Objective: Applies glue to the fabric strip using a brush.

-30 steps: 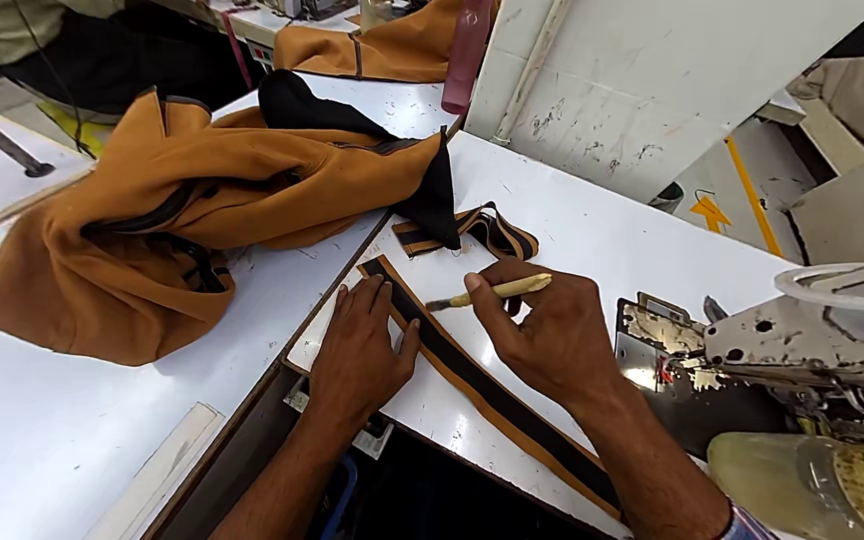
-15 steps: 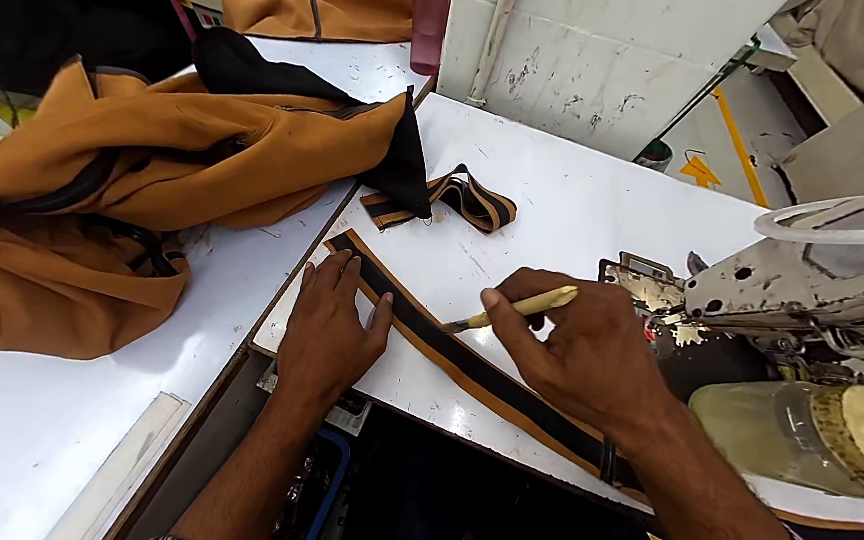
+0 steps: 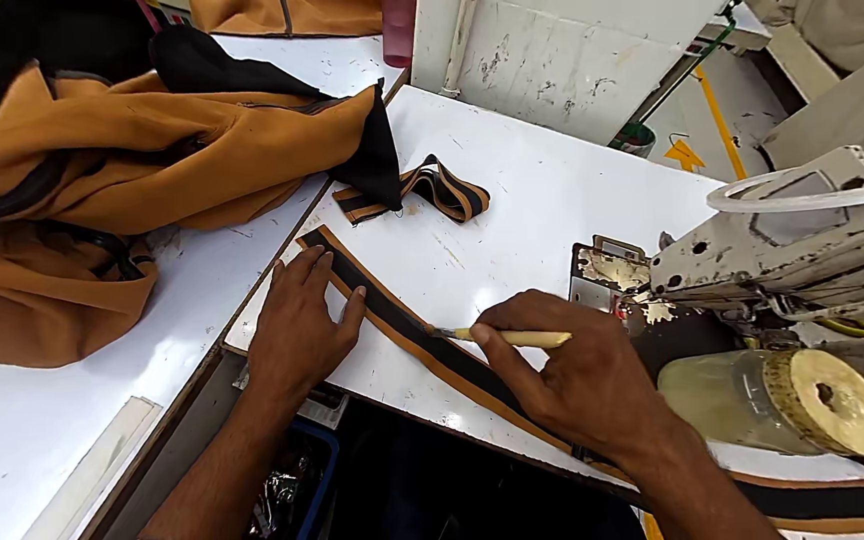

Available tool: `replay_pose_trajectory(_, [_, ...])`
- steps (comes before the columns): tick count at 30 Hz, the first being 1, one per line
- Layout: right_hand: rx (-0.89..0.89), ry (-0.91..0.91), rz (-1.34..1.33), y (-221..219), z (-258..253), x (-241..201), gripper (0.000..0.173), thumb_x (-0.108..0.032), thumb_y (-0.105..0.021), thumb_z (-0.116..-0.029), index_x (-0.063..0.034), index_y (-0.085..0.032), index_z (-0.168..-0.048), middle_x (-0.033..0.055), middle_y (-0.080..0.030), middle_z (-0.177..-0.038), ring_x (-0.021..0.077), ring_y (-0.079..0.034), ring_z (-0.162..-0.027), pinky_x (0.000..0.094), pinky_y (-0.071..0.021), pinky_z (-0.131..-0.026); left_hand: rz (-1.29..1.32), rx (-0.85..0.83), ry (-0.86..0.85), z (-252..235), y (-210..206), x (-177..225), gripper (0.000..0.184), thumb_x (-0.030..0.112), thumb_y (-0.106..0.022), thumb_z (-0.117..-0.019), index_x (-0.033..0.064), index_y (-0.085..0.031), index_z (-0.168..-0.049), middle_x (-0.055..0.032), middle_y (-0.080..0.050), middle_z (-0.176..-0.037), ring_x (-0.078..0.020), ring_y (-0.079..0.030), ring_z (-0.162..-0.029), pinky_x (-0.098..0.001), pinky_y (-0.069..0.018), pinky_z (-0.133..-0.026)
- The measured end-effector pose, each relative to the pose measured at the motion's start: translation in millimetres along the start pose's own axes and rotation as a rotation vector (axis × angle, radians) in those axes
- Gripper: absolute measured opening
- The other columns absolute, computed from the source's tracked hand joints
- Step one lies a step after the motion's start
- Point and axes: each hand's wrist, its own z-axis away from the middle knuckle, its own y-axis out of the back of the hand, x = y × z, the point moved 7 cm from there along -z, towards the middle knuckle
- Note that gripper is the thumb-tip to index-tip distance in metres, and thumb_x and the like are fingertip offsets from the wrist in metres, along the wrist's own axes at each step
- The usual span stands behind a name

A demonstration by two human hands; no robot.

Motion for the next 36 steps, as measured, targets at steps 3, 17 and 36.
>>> replay_pose_trajectory(3, [-0.030,-0.044,0.070,15.0,16.3,4.0,0.025,-0.031,-0.056,-0.1009,-0.0162,-0.072,-0.089,-0.0086,-0.065,-0.081,-0.0010,-0.062,-0.076,0.0185,-0.0526,-0.063,-0.003,0.002,0.005,-1.0,0.9,-1.9,0.070,0.055,-0.048,-0.0977,0.0025,-0.057,-0.142,-0.0131,-0.049,-0.153,-0.0280,-0.044,-0.145,-0.0541,-0.0223,-0.125])
replay_pose_trajectory(17, [0.031,-0.115,-0.054,20.4,59.7,9.5,0.018,-0.029,-0.065,-0.0957,-0.0157,-0.075,-0.101,-0.0077,-0.069,-0.098,-0.0014,-0.064,-0.090,0.0153,-0.0562,-0.074,0.185,-0.018,-0.518,123.9,-33.3,131.4,0.040,0.037,-0.053,-0.1038,0.0133,-0.069,-0.132,-0.0072,-0.065,-0.138,-0.0239,-0.055,-0.137,-0.0495,-0.0389,-0.119])
replay_pose_trajectory(36, [0.008,-0.242,0.068,91.4,136.9,31.6,0.022,-0.037,-0.060,-0.0962,-0.0210,-0.075,-0.097,-0.0090,-0.071,-0.095,0.0023,-0.067,-0.089,0.0234,-0.0581,-0.072,0.213,0.001,-0.499,124.9,-36.0,127.2,0.040,0.037,-0.056,-0.1023,0.0142,-0.070,-0.131,-0.0075,-0.063,-0.140,-0.0238,-0.053,-0.138,-0.0494,-0.0374,-0.121])
